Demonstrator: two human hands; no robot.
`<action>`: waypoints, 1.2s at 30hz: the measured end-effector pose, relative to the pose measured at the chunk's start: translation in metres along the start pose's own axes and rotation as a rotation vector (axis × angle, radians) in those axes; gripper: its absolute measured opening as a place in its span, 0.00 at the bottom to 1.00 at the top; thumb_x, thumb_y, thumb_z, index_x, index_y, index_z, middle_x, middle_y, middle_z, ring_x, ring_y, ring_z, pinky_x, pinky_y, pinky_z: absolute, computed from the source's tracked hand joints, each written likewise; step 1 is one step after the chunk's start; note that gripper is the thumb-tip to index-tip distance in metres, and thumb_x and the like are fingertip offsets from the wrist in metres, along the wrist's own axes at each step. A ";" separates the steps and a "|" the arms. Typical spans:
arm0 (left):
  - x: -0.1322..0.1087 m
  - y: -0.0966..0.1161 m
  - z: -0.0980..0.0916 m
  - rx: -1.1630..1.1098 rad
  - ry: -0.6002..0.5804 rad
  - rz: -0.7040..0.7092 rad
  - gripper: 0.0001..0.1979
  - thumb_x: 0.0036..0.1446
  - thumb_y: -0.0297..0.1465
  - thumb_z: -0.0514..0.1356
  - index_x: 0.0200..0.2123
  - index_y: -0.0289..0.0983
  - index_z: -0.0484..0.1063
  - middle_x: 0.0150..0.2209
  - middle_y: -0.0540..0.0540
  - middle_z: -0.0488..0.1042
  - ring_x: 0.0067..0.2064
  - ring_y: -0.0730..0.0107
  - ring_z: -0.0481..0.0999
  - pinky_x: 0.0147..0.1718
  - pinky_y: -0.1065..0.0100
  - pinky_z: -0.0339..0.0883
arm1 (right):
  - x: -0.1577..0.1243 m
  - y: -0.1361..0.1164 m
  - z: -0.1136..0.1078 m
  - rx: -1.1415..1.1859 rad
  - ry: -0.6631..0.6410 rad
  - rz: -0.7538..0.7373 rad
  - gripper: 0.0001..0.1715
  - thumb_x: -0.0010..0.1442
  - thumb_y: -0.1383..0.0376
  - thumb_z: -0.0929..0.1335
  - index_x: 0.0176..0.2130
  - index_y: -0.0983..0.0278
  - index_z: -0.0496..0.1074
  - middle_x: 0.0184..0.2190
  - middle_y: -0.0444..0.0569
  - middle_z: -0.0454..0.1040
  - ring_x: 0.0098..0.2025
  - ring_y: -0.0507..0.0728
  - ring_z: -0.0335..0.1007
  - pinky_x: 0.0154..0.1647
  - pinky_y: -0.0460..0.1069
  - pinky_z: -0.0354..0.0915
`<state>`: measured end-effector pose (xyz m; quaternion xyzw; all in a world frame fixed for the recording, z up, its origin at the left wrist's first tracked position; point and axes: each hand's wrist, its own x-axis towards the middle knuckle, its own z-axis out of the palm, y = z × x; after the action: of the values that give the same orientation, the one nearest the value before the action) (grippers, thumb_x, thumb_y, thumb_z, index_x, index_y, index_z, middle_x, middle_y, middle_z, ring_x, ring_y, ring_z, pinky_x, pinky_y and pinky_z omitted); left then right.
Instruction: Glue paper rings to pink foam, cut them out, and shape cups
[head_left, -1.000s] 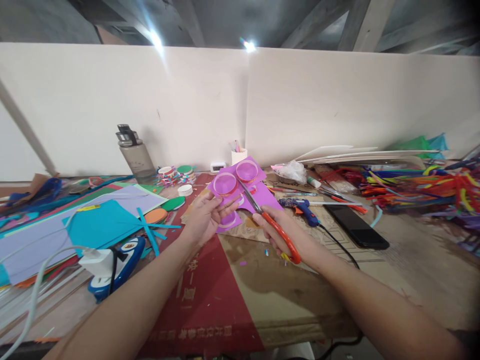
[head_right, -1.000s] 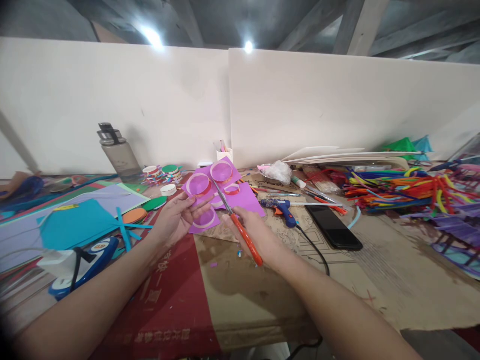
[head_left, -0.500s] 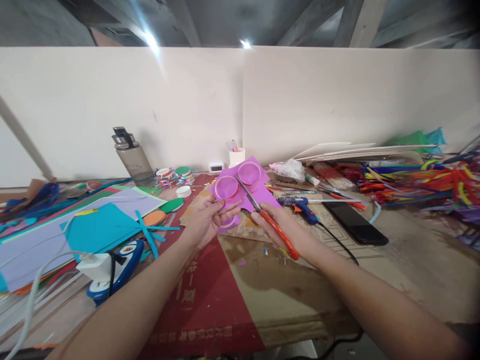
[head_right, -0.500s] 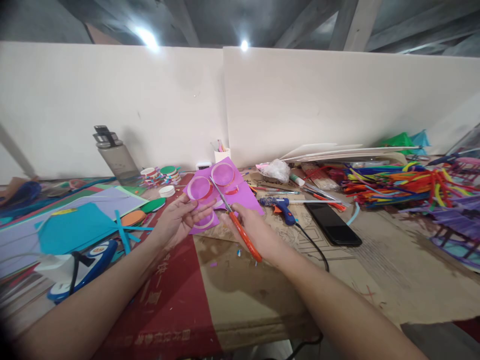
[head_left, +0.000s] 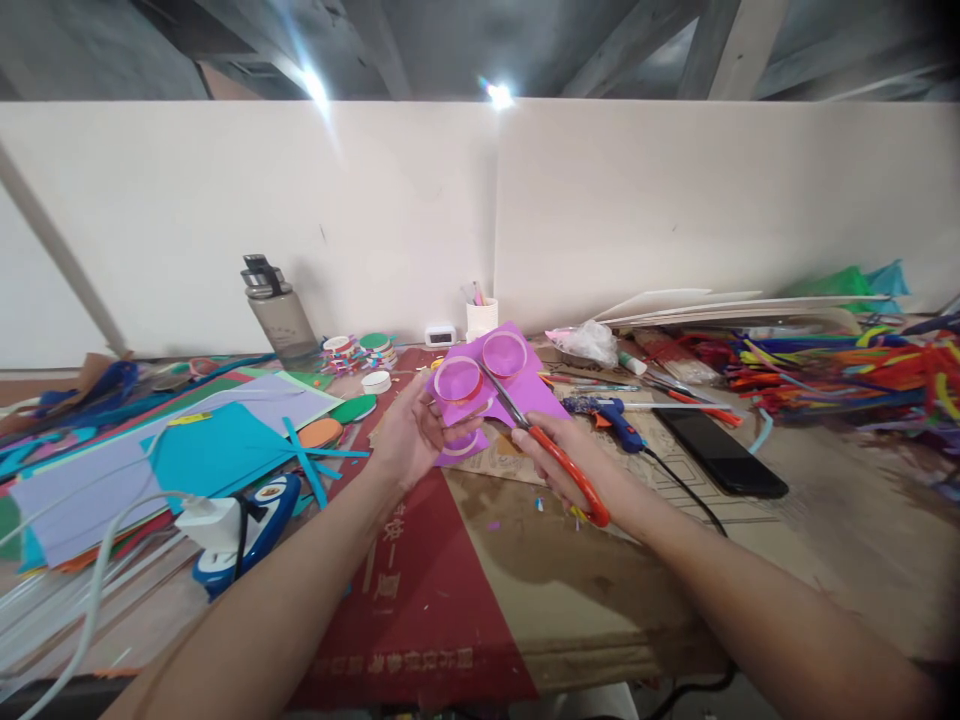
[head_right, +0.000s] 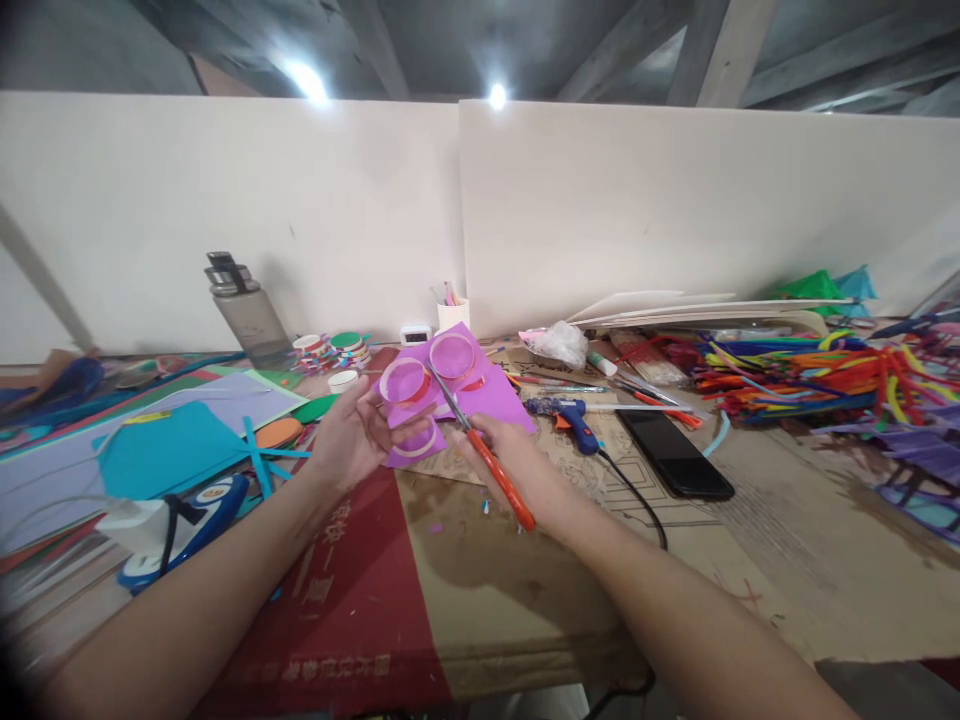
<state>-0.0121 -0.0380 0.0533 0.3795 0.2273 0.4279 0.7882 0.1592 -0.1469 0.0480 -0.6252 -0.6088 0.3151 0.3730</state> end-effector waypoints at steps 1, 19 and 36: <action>0.000 0.002 0.000 -0.007 0.044 0.010 0.16 0.59 0.39 0.53 0.42 0.35 0.72 0.34 0.43 0.79 0.37 0.59 0.80 0.38 0.59 0.73 | -0.001 0.001 0.000 -0.011 -0.014 -0.024 0.14 0.60 0.54 0.60 0.30 0.60 0.59 0.18 0.37 0.59 0.16 0.47 0.53 0.15 0.42 0.51; 0.003 0.022 -0.011 0.390 0.145 -0.215 0.08 0.45 0.28 0.62 0.32 0.33 0.75 0.26 0.47 0.75 0.25 0.66 0.74 0.21 0.68 0.67 | -0.004 -0.003 -0.006 -0.134 -0.165 -0.219 0.17 0.60 0.52 0.62 0.33 0.63 0.64 0.26 0.41 0.65 0.28 0.50 0.57 0.28 0.44 0.56; 0.008 0.022 -0.022 0.400 0.033 -0.225 0.04 0.47 0.26 0.64 0.29 0.32 0.77 0.25 0.42 0.77 0.23 0.66 0.73 0.22 0.68 0.67 | -0.009 -0.006 -0.002 -0.058 -0.203 -0.096 0.16 0.60 0.54 0.62 0.38 0.64 0.68 0.21 0.39 0.62 0.19 0.46 0.55 0.17 0.41 0.51</action>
<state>-0.0340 -0.0152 0.0570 0.4934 0.3615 0.2898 0.7361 0.1572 -0.1560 0.0537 -0.5708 -0.6816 0.3406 0.3059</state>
